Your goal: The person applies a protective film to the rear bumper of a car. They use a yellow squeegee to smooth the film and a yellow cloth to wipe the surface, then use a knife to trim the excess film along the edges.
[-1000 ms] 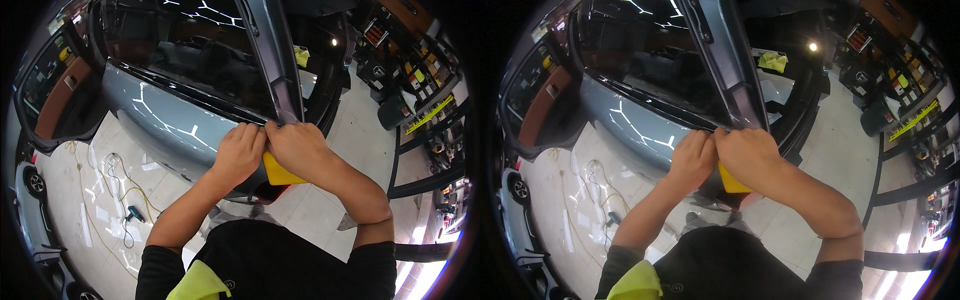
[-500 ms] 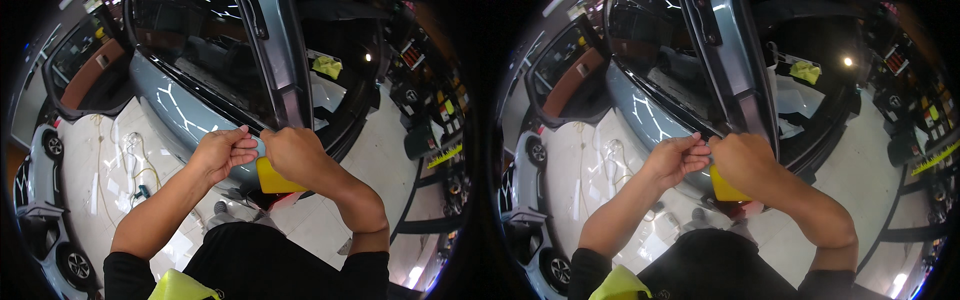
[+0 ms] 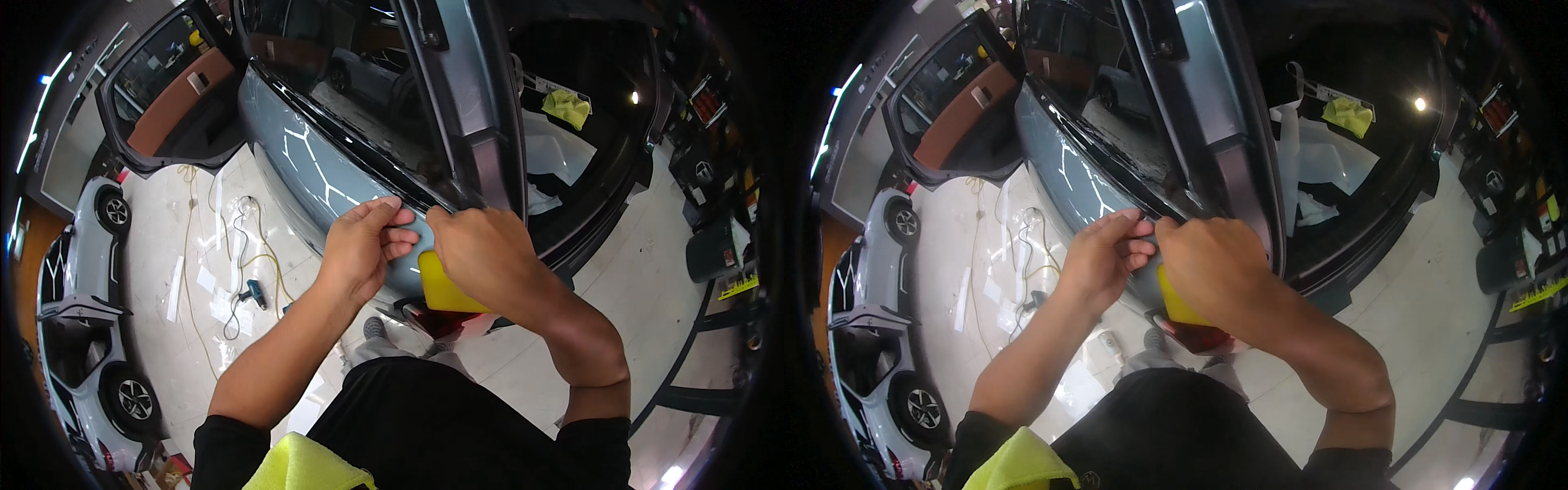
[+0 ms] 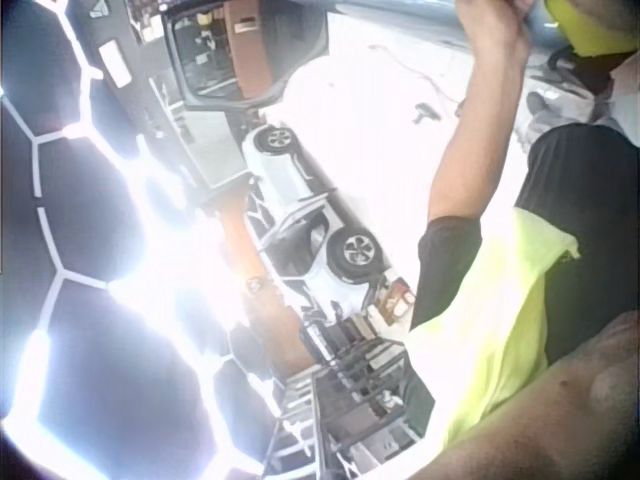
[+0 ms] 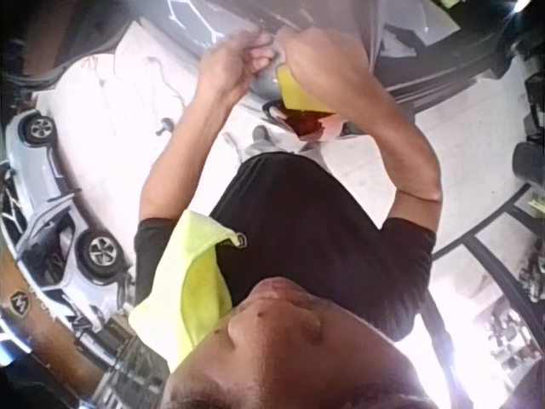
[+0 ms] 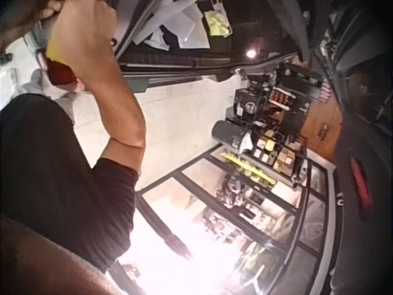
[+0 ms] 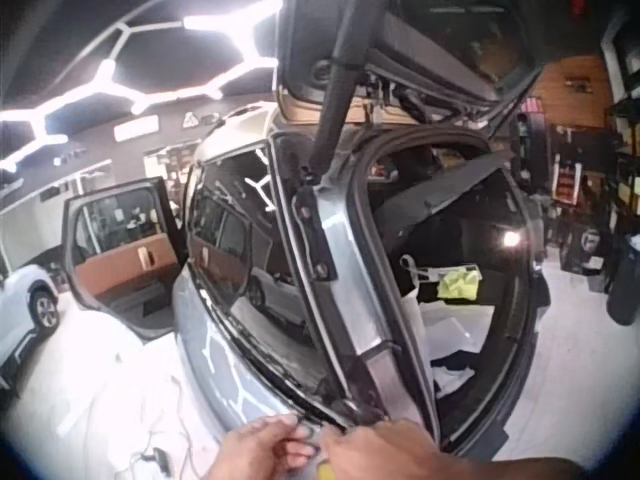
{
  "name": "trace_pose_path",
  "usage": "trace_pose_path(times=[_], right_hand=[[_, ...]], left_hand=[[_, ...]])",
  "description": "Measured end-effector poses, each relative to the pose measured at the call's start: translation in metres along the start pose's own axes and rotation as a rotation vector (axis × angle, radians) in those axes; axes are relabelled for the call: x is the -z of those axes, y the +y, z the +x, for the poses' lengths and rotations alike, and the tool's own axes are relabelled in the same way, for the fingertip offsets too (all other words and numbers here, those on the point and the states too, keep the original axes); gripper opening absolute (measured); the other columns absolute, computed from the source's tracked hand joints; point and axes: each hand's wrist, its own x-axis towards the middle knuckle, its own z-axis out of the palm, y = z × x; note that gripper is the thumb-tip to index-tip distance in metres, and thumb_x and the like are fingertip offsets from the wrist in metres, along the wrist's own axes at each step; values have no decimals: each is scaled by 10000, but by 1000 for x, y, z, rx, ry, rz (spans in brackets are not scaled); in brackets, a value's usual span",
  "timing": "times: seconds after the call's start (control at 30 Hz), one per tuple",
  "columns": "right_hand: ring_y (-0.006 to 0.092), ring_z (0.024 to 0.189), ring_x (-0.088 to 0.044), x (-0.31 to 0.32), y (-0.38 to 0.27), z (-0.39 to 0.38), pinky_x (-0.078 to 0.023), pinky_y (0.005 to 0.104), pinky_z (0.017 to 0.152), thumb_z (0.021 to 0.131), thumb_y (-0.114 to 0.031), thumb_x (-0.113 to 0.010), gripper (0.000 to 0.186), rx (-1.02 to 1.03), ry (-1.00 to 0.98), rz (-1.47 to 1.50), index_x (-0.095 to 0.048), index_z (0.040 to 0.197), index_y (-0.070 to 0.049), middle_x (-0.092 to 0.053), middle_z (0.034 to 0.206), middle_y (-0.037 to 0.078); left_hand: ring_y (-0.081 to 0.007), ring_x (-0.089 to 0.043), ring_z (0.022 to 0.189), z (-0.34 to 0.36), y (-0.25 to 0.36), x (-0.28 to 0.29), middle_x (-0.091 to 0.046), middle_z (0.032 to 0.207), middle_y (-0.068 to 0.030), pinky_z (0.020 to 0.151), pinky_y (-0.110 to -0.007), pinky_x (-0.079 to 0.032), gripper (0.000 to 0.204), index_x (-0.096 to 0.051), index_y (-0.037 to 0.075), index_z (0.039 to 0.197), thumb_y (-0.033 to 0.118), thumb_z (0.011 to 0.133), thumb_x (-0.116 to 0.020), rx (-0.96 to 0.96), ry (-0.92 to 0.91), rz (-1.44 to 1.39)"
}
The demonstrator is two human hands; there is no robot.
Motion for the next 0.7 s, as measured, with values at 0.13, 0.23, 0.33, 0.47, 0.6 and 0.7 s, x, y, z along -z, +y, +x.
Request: trace_pose_path(times=[0.13, 0.23, 0.33, 0.47, 0.6, 0.7], right_hand=[[356, 608, -660, 9, -7, 0, -515, 446, 580, 908, -140, -603, 104, -59, -54, -2, -593, 895, -37, -637, 632, 144], [309, 606, -660, 16, -7, -9, -523, 405, 609, 913, -195, -647, 186, -162, -76, 208, -610, 971, -22, -631, 649, 131], [223, 694, -673, 35, -16, -32, -536, 339, 689, 897, -222, -708, 298, -236, -240, 582, -610, 1074, -3, -660, 782, 119], [256, 943, -669, 37, -22, -44, -520, 348, 841, 880, -187, -730, 379, -274, -229, 764, -592, 1178, 2, -680, 994, 138], [382, 946, -671, 29, -17, -13, -530, 392, 842, 914, -87, -643, 339, -396, 318, 301, -566, 1232, 2, -670, 1068, 215], [420, 971, -661, 13, -16, 6, -531, 418, 857, 925, -72, -617, 342, -351, 342, 112, -559, 1252, 11, -662, 1095, 240]], left_hand=[[-133, -613, 594, 17, 8, 15, -628, 733, -31, 524, -224, -468, 85, -627, 33, 964, 118, 960, -613, 70, -99, -5], [-128, -587, 565, 25, 3, 28, -592, 670, -8, 509, -228, -455, 74, -624, 41, 941, 109, 964, -606, 150, -191, -147], [-127, -567, 551, 28, -4, 32, -567, 647, 3, 512, -237, -444, 74, -620, 43, 929, 105, 966, -602, 181, -279, -269], [-130, -548, 541, 27, -5, 33, -539, 635, 5, 535, -247, -440, 84, -617, 36, 947, 118, 967, -609, 223, -288, -307], [-136, -570, 559, 21, -2, 30, -536, 643, 2, 558, -254, -445, 125, -612, 32, 980, 156, 972, -621, 189, -285, -181], [-141, -581, 566, 22, -2, 33, -532, 643, 3, 555, -256, -438, 157, -617, 36, 985, 191, 972, -633, 190, -289, -132]])
